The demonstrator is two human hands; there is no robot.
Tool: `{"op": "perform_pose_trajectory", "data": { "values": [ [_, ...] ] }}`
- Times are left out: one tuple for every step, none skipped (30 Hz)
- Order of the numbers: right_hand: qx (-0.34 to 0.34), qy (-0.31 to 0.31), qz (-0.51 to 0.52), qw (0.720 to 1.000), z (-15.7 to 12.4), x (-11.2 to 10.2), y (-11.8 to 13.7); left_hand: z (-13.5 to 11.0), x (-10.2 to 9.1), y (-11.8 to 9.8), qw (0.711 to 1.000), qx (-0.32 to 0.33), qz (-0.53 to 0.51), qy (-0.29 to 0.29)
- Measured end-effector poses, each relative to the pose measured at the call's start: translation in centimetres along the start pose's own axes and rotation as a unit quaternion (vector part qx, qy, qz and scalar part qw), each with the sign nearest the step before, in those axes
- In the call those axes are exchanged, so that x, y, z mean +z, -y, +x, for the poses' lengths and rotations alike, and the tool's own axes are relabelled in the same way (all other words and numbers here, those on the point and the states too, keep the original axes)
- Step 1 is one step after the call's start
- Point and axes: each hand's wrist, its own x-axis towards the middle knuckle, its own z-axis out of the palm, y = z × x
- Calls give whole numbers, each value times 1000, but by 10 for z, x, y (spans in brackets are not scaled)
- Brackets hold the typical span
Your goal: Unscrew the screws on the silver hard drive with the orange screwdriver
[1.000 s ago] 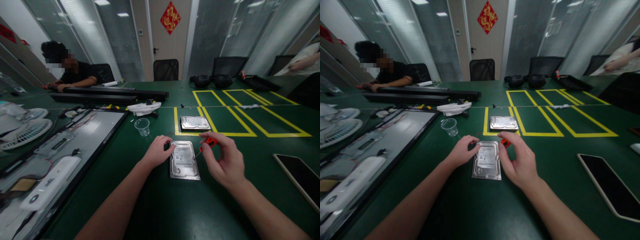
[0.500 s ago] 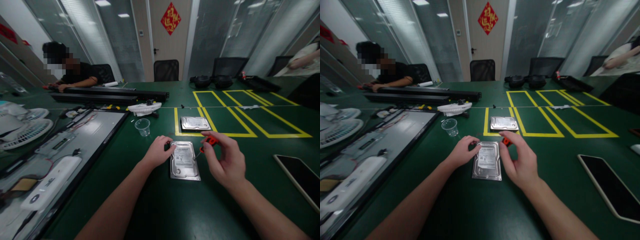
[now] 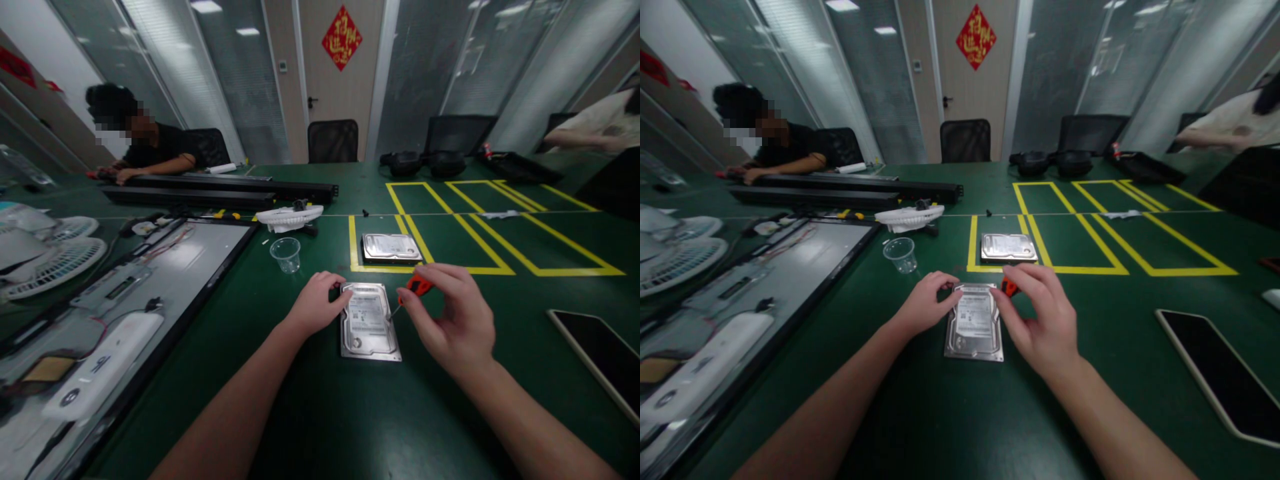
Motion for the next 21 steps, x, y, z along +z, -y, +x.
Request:
{"op": "perform_pose_trajectory", "data": {
  "values": [
    [3, 2, 5, 1000, -1, 0, 0, 0, 0, 0, 1000, 1, 2, 0],
    [7, 5, 12, 1000, -2, 1, 1, 0, 0, 1, 1000, 0, 3, -1],
    [13, 8, 20, 1000, -3, 1, 1, 0, 1, 1, 1000, 0, 5, 1],
    [21, 10, 28, 999, -5, 1, 1, 1, 1, 1, 1000, -1, 5, 1],
    [32, 13, 37, 999, -6, 1, 1, 1, 1, 1, 1000, -1, 5, 2],
    [44, 17, 45, 998, -7, 1, 1, 1, 1, 1, 1000, -1, 4, 1],
    [55, 19, 51, 997, -8, 1, 2, 1, 1, 0, 1000, 0, 3, 1],
    [63, 22, 57, 996, -8, 1, 2, 1, 1, 0, 1000, 1, 1, 0],
    [65, 25, 61, 996, -8, 0, 2, 1, 1, 0, 1000, 1, 0, -1],
    [61, 28, 63, 996, -7, 0, 2, 1, 1, 0, 1000, 2, -1, -2],
    [53, 28, 60, 996, -6, 0, 2, 1, 1, -1, 1000, 2, -1, -3],
    [41, 25, 53, 997, -5, 0, 2, 1, 1, -1, 1000, 2, -1, -3],
    [29, 21, 43, 998, -3, -1, 2, 1, 1, -1, 1000, 2, -2, -3],
    [18, 16, 28, 999, -2, -1, 2, 0, 1, -1, 1000, 1, -3, -3],
    [7, 10, 11, 1000, -1, -1, 2, 0, 1, -1, 1000, 1, -4, -2],
    [-1, 5, -4, 1000, 0, -1, 2, 0, 1, 0, 1000, 2, -4, -2],
    [-7, 2, -16, 1000, 1, -1, 2, 0, 1, 0, 1000, 3, -3, -2],
    [-12, 0, -25, 1000, 2, -1, 2, 0, 1, 1, 1000, 4, -2, -3],
    [-16, -2, -30, 999, 2, -1, 2, 0, 2, 1, 1000, 4, -1, -3],
    [-18, -4, -30, 999, 2, -1, 2, 0, 2, 2, 1000, 5, 0, -4],
    [-18, -6, -25, 1000, 1, 0, 3, 0, 2, 2, 1000, 6, 1, -5]
  ]
}}
